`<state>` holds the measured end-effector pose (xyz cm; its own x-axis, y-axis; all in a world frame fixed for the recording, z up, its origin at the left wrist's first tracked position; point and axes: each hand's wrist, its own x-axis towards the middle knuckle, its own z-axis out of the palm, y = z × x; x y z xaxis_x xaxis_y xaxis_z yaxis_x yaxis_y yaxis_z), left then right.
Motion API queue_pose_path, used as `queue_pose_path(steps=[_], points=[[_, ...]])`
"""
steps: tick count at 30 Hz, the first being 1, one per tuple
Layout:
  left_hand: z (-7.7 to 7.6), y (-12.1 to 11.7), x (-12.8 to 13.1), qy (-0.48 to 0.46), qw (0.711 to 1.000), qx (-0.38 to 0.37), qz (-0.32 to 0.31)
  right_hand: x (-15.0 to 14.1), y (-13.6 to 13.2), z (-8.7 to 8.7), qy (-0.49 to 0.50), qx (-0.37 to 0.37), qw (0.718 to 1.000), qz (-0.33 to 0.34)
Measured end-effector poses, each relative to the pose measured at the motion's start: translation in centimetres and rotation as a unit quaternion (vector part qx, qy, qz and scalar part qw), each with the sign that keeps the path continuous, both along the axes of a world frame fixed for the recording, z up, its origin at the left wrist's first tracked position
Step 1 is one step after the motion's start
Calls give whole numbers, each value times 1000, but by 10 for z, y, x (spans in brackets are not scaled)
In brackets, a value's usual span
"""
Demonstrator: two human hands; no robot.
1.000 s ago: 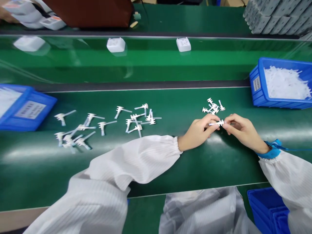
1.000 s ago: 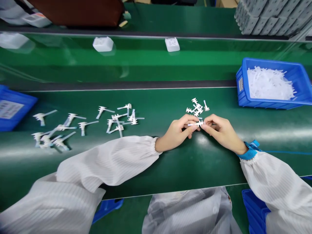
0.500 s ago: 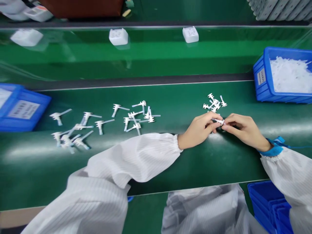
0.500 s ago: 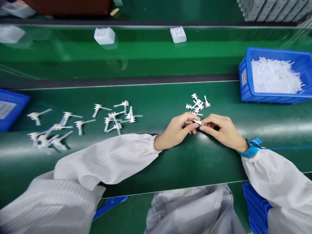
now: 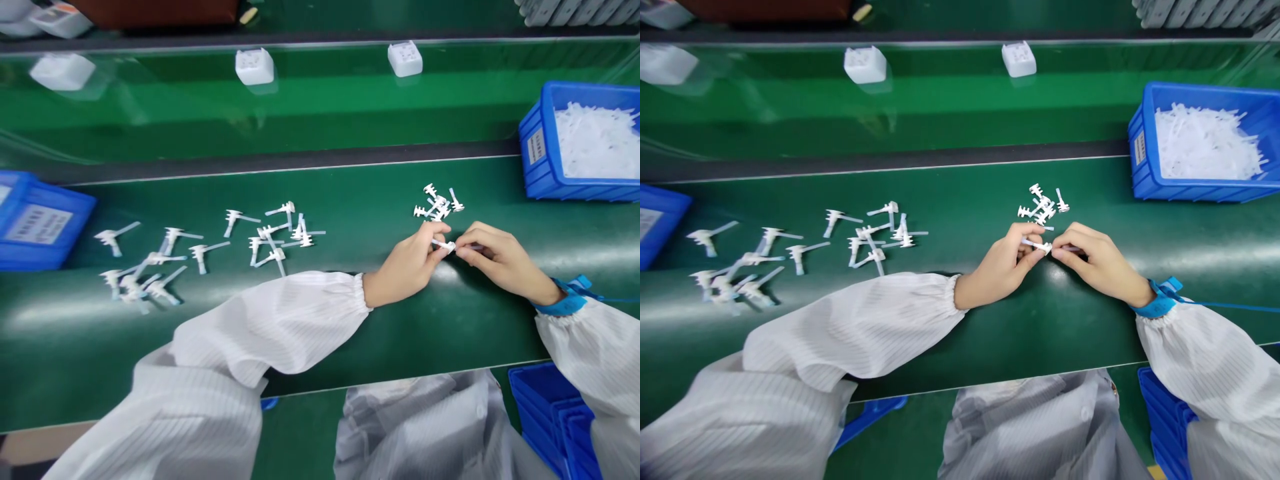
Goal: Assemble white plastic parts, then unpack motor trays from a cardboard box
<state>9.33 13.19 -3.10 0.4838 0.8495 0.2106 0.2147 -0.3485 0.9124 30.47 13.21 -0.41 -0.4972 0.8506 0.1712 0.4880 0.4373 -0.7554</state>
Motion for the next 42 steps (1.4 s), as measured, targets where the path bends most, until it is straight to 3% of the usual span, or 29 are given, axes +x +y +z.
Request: queue_pose_path(steps=[10,15,18,21,25,32,36,42], points=[[-1,-2,0,48,998,32,-18,1,0,4,9,11,999,-38],[3,-1,-1,19,998,45,30,-1,-1,2,19,1,999,-34],[6,1,-1,-2,999,41,21,-3,-4,0,21,6,999,-35],[6,3,-2,-20,1000,6,2,-6,-8,-2,34,14,998,-47],[2,5,0,-102,990,-101,10,-8,-9,-1,56,5,996,-66],[4,-1,6,-248,917,-313,21,-8,-9,0,40,-11,998,-55],[5,-2,7,-266,905,-331,22,-7,-9,3,47,-2,998,-49],[3,-3,6,-240,919,-311,26,-6,-8,6,19,13,997,-68]])
